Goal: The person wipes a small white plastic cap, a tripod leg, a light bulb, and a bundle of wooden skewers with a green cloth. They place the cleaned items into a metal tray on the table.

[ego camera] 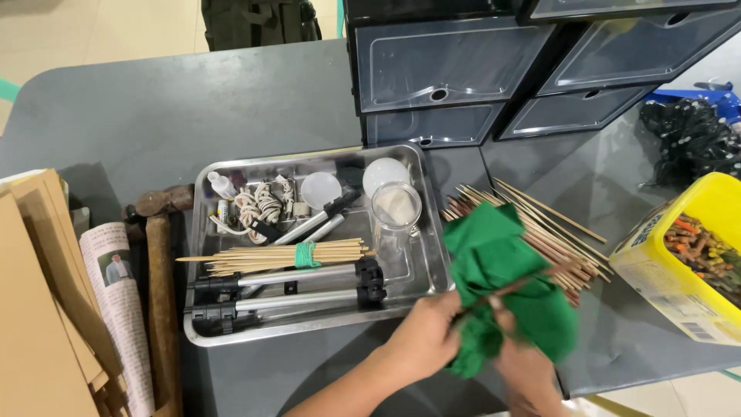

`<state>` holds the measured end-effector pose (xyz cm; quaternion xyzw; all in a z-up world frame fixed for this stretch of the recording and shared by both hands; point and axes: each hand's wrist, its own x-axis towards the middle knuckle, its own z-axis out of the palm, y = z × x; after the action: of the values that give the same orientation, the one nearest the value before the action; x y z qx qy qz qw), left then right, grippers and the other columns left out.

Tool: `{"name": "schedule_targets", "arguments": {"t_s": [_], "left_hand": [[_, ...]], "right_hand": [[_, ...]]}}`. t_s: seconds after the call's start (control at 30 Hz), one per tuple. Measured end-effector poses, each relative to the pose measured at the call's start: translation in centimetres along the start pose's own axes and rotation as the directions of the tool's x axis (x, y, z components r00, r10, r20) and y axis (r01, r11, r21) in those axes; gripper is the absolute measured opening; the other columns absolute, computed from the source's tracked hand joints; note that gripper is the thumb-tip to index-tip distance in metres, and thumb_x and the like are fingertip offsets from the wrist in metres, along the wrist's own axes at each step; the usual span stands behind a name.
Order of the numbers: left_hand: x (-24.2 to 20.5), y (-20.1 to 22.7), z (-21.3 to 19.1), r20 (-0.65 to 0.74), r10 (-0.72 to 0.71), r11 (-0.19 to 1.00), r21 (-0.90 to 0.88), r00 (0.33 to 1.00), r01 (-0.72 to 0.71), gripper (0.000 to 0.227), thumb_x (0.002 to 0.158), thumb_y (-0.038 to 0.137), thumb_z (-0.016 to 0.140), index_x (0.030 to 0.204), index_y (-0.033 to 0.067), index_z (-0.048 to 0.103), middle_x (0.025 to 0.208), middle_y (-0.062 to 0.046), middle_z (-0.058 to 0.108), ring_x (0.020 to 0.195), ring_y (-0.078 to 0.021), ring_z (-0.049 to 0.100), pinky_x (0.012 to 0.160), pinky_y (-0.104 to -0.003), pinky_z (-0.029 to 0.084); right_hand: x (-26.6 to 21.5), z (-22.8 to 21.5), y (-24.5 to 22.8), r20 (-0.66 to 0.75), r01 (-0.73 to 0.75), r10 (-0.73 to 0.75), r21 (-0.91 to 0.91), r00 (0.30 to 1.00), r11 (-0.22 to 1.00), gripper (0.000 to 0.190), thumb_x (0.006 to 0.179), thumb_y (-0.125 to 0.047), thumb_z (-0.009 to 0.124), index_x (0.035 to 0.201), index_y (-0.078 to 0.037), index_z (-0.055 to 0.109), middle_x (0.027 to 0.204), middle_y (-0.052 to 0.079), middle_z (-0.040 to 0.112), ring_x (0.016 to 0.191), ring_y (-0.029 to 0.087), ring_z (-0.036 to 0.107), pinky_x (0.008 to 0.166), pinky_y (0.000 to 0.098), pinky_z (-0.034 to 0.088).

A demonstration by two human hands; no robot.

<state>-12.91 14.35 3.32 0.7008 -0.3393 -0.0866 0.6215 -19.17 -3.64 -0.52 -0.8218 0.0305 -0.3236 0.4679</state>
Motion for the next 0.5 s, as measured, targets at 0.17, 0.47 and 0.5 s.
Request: {"name": "schedule_targets", "arguments": {"t_s": [0.17, 0.47, 0.5], "left_hand": [[-0.5, 0.4, -1.9, 0.121, -0.128, 0.987, 0.117, 0.984, 0.114, 0.018, 0.092, -0.002, 0.058, 0.110, -0.0032, 0.060, 0.088, -0.029, 0.062, 0.084, -0.0488, 0.061, 0.072, -0.048, 0.051], [-1.2, -2.0, -1.7, -0.051, -0.079, 0.986, 0.146, 0.996, 0.085, 0.007, 0.094, 0.004, 0.056, 0.094, -0.0029, 0.055, 0.080, -0.026, 0.061, 0.078, -0.0474, 0.062, 0.067, -0.049, 0.049], [-0.7, -0.8, -2.3, -0.063, -0.194, 0.981, 0.007, 0.979, 0.195, 0.012, 0.096, 0.005, 0.051, 0.102, -0.0045, 0.055, 0.078, -0.026, 0.062, 0.076, -0.0476, 0.063, 0.064, -0.048, 0.050]], "right_hand": [[2.6, 1.7, 0.8, -0.082, -0.180, 0.193, 0.151, 0.978, 0.972, 0.023, 0.106, -0.019, 0.062, 0.123, -0.003, 0.064, 0.123, 0.011, 0.064, 0.112, 0.023, 0.061, 0.100, 0.0387, 0.049], [5.8, 6.4, -2.1, -0.121, -0.053, 0.095, 0.312, 0.988, 0.949, 0.050, 0.113, -0.031, 0.040, 0.153, -0.003, 0.036, 0.139, 0.012, 0.053, 0.122, 0.019, 0.054, 0.105, 0.0363, 0.046], [6.7, 7.1, -3.6, 0.012, -0.221, 0.322, 0.749, 0.947, 0.624, 0.057, 0.110, -0.034, 0.052, 0.160, -0.010, 0.038, 0.132, 0.006, 0.059, 0.113, 0.013, 0.059, 0.102, 0.0324, 0.050]]}}
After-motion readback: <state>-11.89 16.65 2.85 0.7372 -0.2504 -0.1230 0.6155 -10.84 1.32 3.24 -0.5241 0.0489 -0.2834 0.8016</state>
